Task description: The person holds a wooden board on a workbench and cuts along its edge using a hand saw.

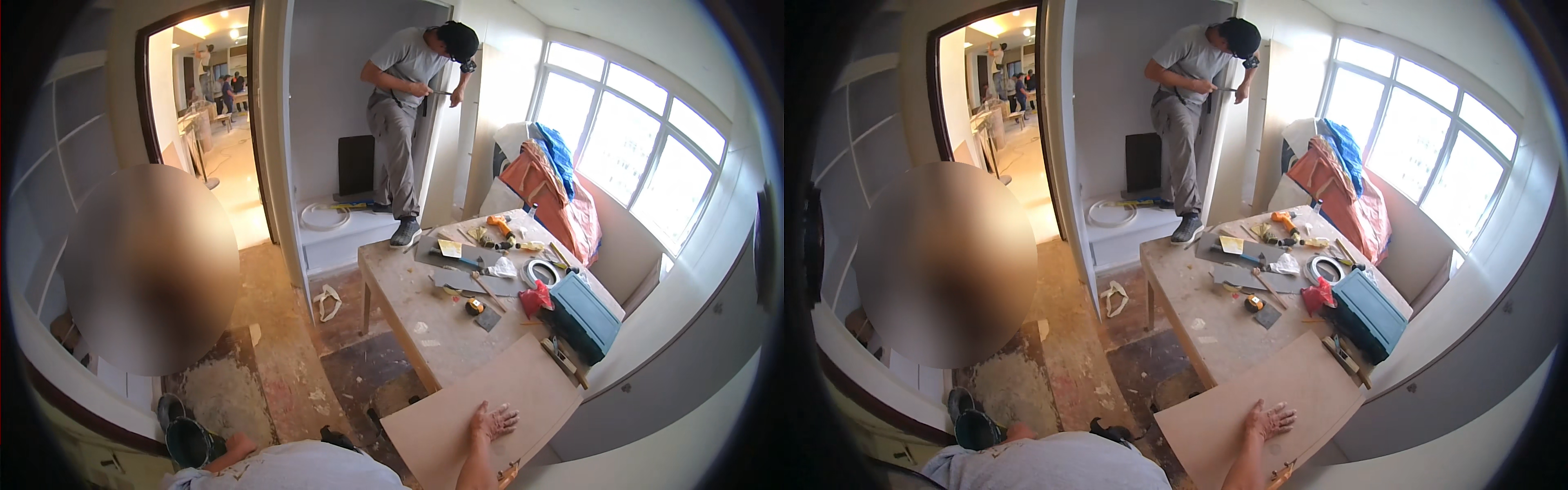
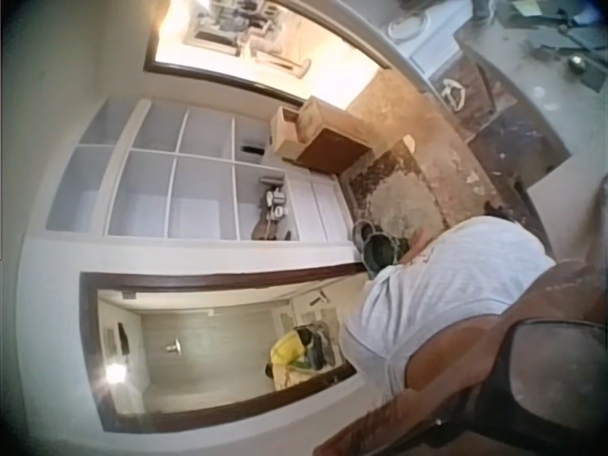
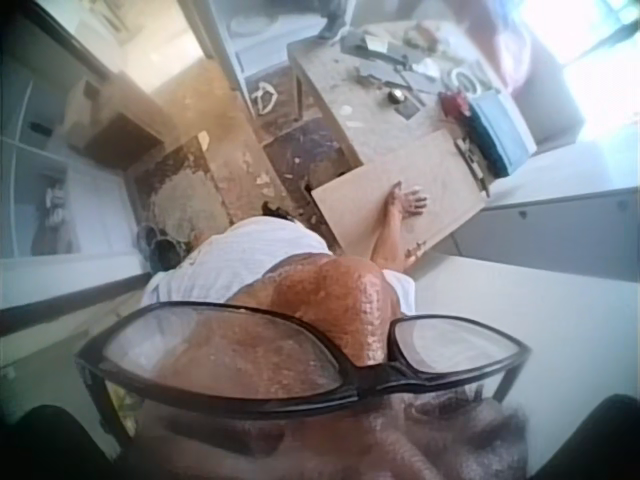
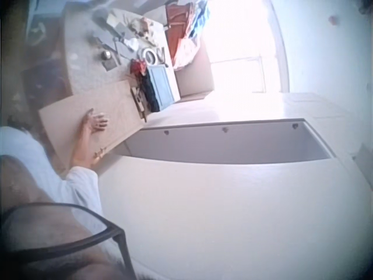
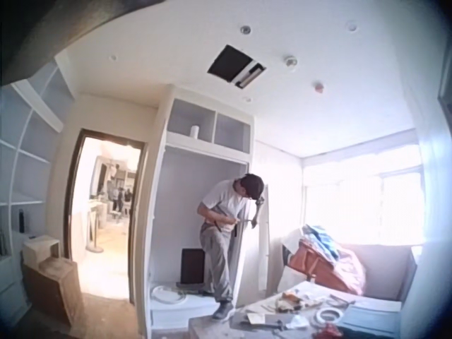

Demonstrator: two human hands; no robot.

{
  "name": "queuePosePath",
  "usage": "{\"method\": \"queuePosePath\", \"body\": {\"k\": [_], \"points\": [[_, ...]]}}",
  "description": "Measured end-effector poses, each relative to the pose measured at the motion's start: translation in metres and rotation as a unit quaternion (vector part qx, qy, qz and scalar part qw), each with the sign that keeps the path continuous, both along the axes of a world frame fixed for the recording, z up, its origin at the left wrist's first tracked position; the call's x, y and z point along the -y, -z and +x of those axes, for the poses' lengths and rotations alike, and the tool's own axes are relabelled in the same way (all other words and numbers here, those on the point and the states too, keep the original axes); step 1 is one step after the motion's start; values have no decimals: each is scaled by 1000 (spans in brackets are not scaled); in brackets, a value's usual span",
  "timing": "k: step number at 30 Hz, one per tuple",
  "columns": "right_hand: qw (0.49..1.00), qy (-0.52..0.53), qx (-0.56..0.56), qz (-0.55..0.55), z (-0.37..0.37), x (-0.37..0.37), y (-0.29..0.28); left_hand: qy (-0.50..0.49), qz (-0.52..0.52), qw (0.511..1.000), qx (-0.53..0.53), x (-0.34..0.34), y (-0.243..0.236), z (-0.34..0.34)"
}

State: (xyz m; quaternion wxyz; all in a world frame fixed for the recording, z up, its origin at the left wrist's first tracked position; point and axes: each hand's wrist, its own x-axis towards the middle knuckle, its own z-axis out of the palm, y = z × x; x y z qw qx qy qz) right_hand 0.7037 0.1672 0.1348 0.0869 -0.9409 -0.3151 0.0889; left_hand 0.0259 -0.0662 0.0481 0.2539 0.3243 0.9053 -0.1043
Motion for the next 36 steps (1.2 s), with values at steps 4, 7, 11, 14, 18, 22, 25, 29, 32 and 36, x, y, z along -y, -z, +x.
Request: {"method": "queuePosePath", "body": {"k": [4,7,11,14,18,22,25,29,32,36], "points": [[1000,-2,-10,0,-2,0,-3,24,-8,1000,15,2,-1,-3],[1000,-3,-4,-17,-4,1,-5,1,-20,1000,15,8,7,-8],[1000,6,5,-13,0,2,1,30,-10,1000,-1,9,14,-7],[1000,1,10,-7,-1,1,3,0,-33,999,2,3,11,-9],[1000,2,11,-3,-2,2,5,32,-13,999,-5,4,2,-4],[1000,2,14,0,-5,3,1,19,0,1000,-21,4,-2,-3],[1000,-1,13,-8,-6,4,-4,22,-9,1000,-9,4,-6,-6],[1000,3,15,-7,-3,6,-7,23,-6,1000,-17,2,0,-7],[1000,5,13,-6,1,4,-8,20,0,1000,-17,2,5,-8],[1000,-12,4,-15,-10,-9,-7,28,-17,999,-2,20,20,-19]]}}
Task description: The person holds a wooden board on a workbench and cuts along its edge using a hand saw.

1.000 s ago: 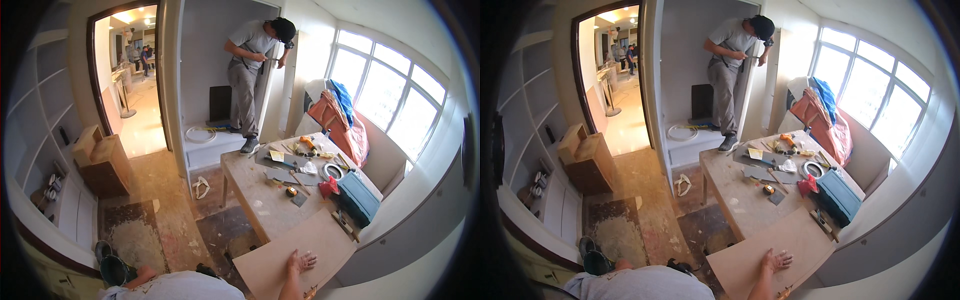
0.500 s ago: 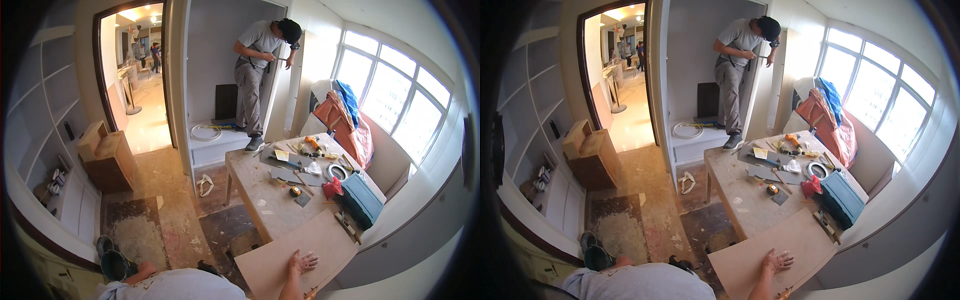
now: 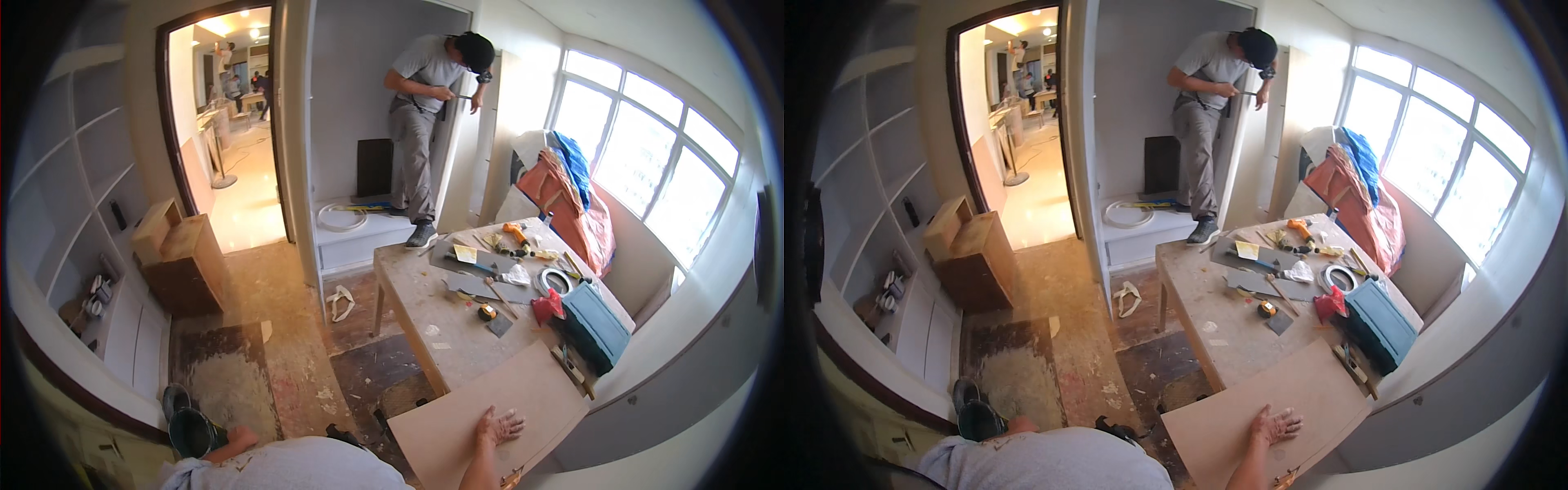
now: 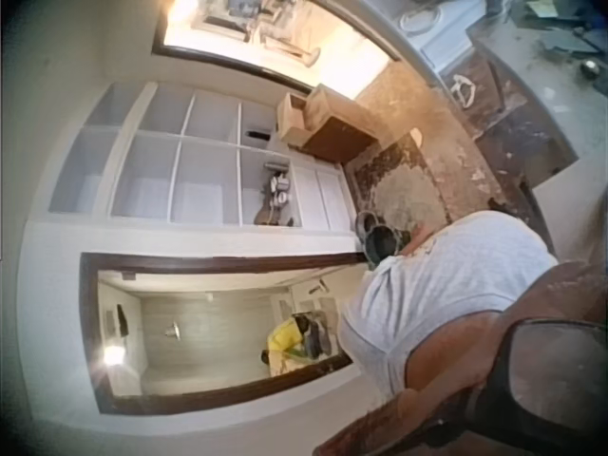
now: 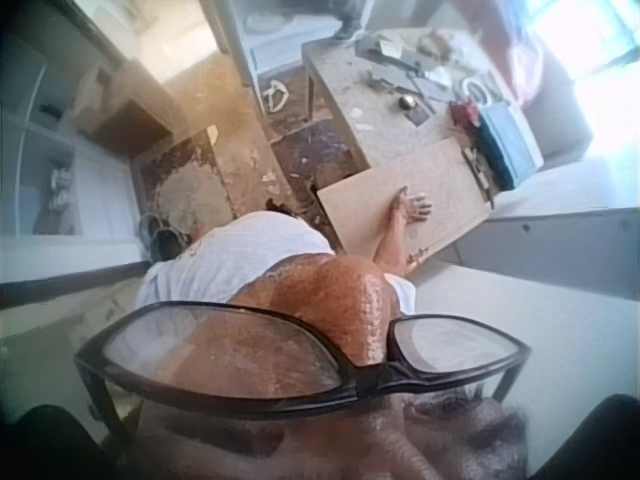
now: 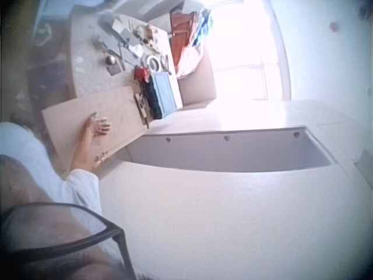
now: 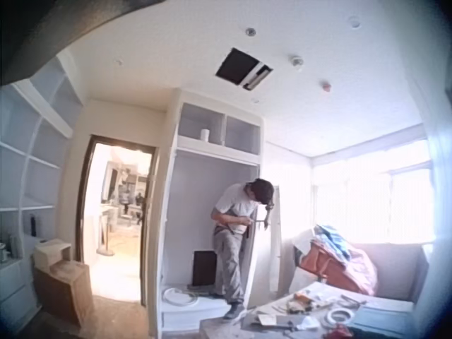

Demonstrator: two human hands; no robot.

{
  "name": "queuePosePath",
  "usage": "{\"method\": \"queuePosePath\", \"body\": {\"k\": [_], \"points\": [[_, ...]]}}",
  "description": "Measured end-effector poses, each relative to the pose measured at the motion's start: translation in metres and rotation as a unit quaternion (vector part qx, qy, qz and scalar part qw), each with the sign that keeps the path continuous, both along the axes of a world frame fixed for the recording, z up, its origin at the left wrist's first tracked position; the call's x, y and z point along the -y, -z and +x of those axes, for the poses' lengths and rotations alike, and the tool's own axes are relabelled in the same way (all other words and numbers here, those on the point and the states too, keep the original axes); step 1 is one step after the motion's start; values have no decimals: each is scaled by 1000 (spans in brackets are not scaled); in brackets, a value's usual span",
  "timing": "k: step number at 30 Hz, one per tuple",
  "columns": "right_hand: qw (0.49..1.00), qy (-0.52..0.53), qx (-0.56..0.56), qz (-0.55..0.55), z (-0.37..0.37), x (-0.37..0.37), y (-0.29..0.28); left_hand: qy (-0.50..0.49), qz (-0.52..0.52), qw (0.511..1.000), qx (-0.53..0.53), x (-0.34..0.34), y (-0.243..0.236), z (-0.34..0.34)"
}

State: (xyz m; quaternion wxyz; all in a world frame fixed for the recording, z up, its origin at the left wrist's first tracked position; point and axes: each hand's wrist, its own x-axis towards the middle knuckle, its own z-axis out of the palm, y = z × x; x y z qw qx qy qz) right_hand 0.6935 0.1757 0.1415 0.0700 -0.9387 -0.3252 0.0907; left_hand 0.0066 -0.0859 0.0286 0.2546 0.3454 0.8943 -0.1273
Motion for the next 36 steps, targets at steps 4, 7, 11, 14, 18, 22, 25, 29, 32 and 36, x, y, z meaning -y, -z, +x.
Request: {"method": "queuePosePath", "body": {"k": [4,7,11,14,18,22,25,29,32,36], "points": [[1000,18,1,-14,15,5,30,46,26,998,14,5,11,-9],[999,-15,34,38,14,27,32,34,25,999,-10,-11,1,3],[986,-23,116,121,25,17,75,-5,38,999,-28,-7,-4,12],[989,-35,88,114,23,18,70,-27,25,999,-21,-5,-8,18],[989,-40,88,108,24,19,79,-47,27,998,-13,-1,-13,21],[983,-27,150,104,27,21,98,-28,-3,1000,-7,-5,-15,19],[940,18,290,181,72,-9,111,14,58,998,16,-35,-12,19],[999,-13,5,-33,1,-7,53,-13,19,1000,-6,27,15,-9],[1000,8,7,2,9,8,15,-6,15,1000,-8,-7,-10,10],[1000,11,2,7,11,11,3,-9,2,1000,-13,-17,-20,18]]}}
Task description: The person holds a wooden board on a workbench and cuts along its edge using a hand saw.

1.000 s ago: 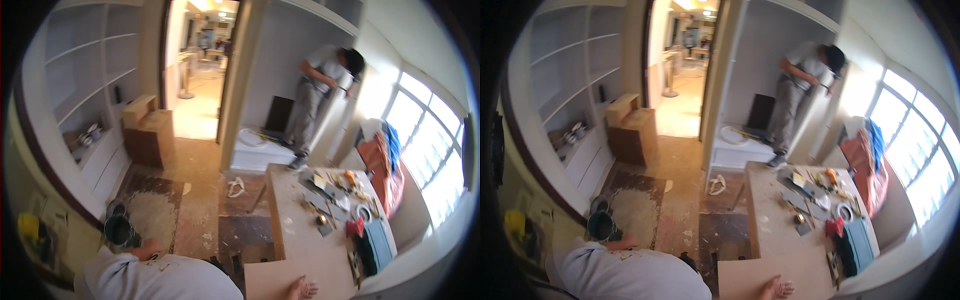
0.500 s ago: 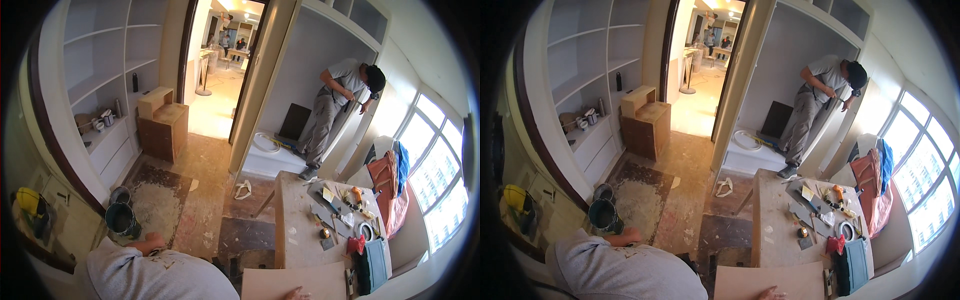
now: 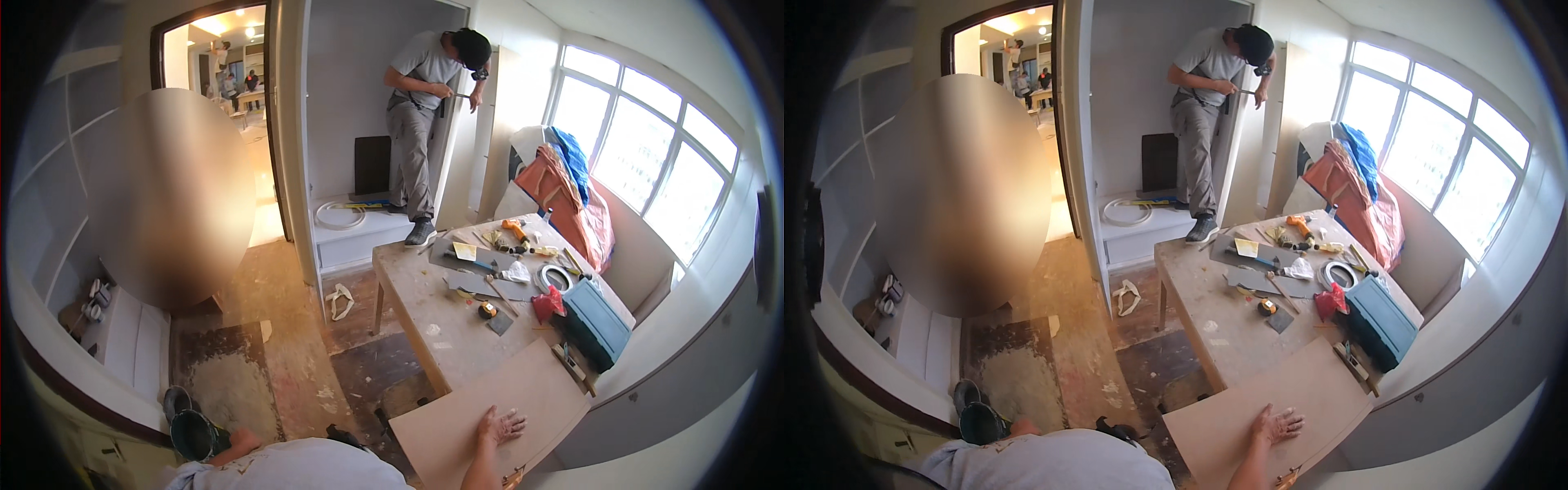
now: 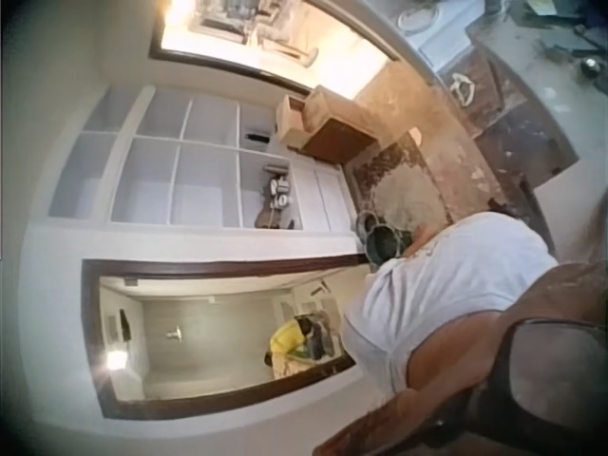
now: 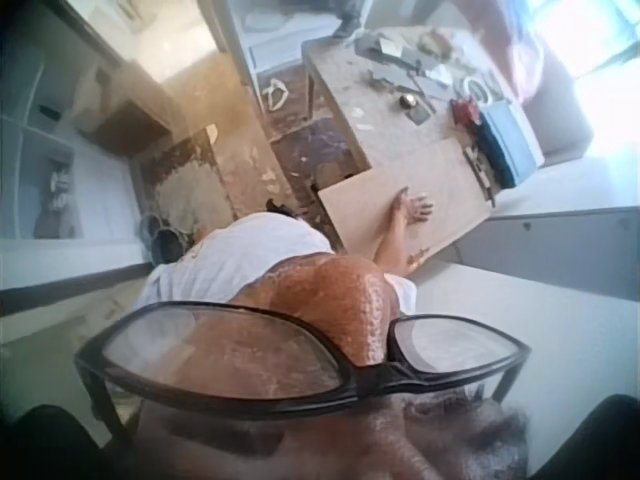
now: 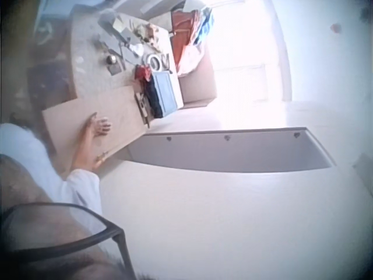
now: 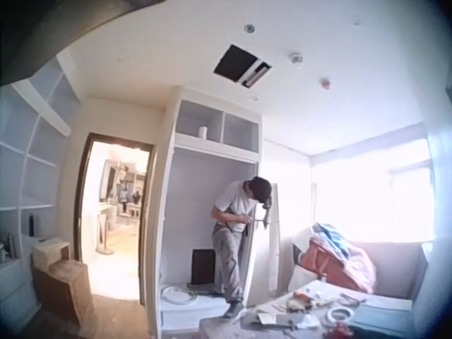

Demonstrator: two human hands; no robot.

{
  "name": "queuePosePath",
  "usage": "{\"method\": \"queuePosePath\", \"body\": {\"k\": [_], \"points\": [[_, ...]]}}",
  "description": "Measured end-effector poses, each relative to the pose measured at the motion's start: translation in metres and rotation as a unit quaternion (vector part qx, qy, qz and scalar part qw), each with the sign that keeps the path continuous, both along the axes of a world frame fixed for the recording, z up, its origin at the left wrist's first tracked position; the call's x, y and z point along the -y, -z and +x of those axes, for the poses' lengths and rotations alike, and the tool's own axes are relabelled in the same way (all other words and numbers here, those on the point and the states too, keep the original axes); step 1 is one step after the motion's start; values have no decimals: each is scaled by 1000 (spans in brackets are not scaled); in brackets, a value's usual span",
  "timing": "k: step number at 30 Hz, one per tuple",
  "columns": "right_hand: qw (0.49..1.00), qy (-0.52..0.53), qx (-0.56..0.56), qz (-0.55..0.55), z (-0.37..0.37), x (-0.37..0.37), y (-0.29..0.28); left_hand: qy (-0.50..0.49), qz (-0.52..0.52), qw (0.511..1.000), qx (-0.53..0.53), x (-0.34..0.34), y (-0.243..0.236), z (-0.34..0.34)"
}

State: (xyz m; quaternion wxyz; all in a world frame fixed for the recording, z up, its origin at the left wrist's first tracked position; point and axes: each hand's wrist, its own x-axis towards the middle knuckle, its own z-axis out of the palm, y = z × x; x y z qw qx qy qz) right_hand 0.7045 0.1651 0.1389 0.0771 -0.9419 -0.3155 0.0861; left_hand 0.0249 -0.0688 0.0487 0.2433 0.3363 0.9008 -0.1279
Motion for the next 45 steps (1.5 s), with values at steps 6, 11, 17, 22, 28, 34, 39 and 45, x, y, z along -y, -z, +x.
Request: {"method": "queuePosePath", "body": {"k": [6,11,17,22,28,34,39,45], "points": [[1000,3,-11,8,-7,1,-1,-22,-19,1000,-2,-2,1,-14],[1000,6,-4,5,-5,1,2,-23,-27,999,8,-7,-17,0],[1000,2,1,1,-2,0,5,-40,-19,999,8,-8,-21,3],[1000,-2,-11,-1,-3,0,2,-28,-41,999,19,-13,-19,0],[1000,1,-21,-16,-8,-1,-9,4,8,1000,-14,-6,9,-11],[1000,1,-9,-9,-3,-1,-1,15,-13,1000,12,-10,5,-10],[1000,5,-16,-12,-6,-1,-6,10,-12,1000,5,-9,0,-8],[1000,3,-13,-12,-6,-1,-5,1,-3,1000,3,-8,-6,-4]]}}
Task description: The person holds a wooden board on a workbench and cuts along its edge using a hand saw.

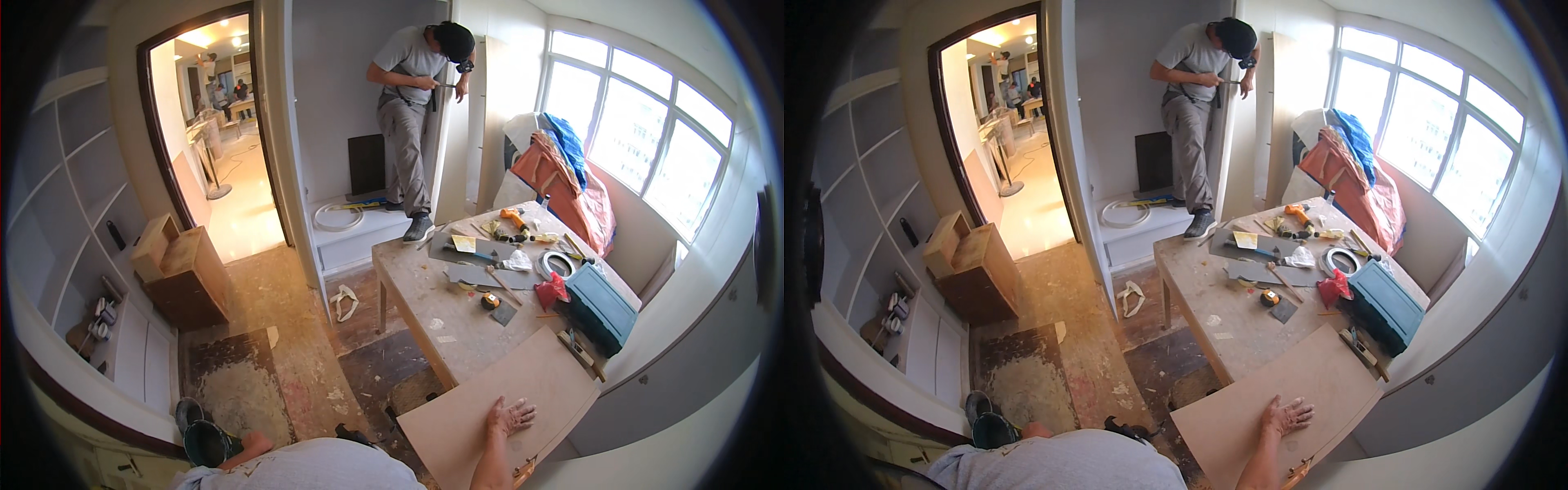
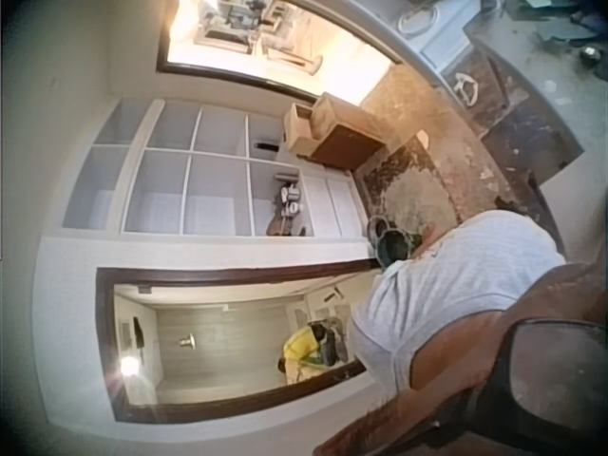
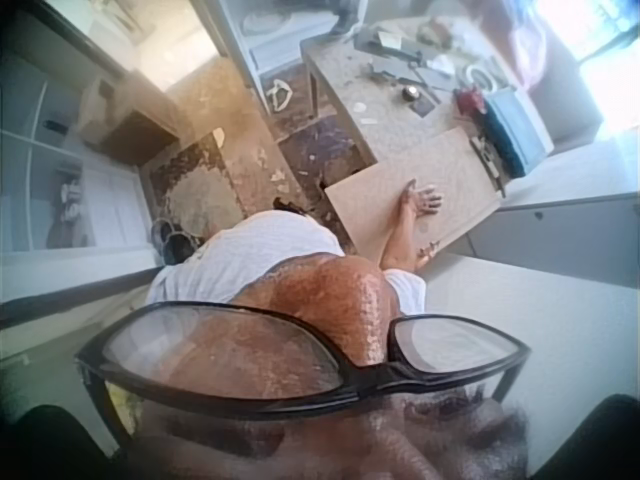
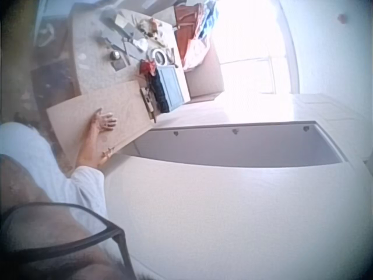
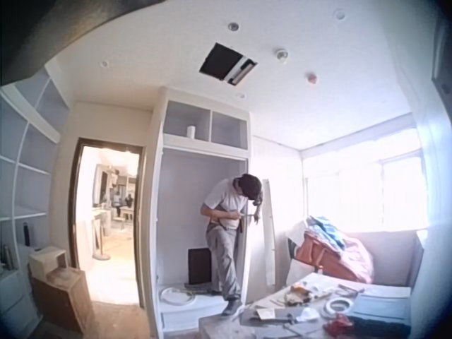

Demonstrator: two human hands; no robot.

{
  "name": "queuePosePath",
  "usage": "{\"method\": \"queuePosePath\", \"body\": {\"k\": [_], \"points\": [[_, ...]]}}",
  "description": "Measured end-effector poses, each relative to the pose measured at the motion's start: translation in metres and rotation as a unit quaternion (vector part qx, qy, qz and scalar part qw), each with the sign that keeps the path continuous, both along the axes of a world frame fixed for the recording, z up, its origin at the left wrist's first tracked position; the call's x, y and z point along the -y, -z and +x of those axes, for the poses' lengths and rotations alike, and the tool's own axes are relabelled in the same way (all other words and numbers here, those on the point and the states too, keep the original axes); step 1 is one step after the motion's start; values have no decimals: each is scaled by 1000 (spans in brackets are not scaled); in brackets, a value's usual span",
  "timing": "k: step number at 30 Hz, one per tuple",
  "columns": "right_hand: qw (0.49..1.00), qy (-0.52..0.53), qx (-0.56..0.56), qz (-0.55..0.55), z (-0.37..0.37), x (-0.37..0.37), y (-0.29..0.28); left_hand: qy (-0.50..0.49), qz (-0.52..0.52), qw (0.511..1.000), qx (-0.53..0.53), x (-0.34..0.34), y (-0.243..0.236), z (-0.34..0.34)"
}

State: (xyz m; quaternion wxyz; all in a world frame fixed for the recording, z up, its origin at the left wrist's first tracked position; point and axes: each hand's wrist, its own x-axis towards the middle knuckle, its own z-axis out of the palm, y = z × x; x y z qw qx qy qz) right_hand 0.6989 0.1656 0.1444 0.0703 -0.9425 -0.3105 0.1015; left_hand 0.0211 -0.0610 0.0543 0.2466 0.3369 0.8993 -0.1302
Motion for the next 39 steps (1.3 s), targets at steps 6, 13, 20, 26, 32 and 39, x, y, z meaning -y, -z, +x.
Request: {"method": "queuePosePath", "body": {"k": [6,13,20,26,32,39], "points": [[1000,-1,7,5,-1,1,0,-7,-15,1000,11,-5,-7,3],[1000,4,10,6,-2,0,-1,-35,-18,999,-13,0,10,-4],[1000,5,14,1,1,1,4,-27,-16,1000,1,-1,3,1],[1000,2,9,-1,-1,-1,2,-13,-10,1000,5,0,-6,5],[1000,4,9,3,3,-1,8,-12,-21,1000,19,-3,-1,1],[1000,1,0,4,-1,0,0,-5,-24,999,25,-8,-29,15]]}}
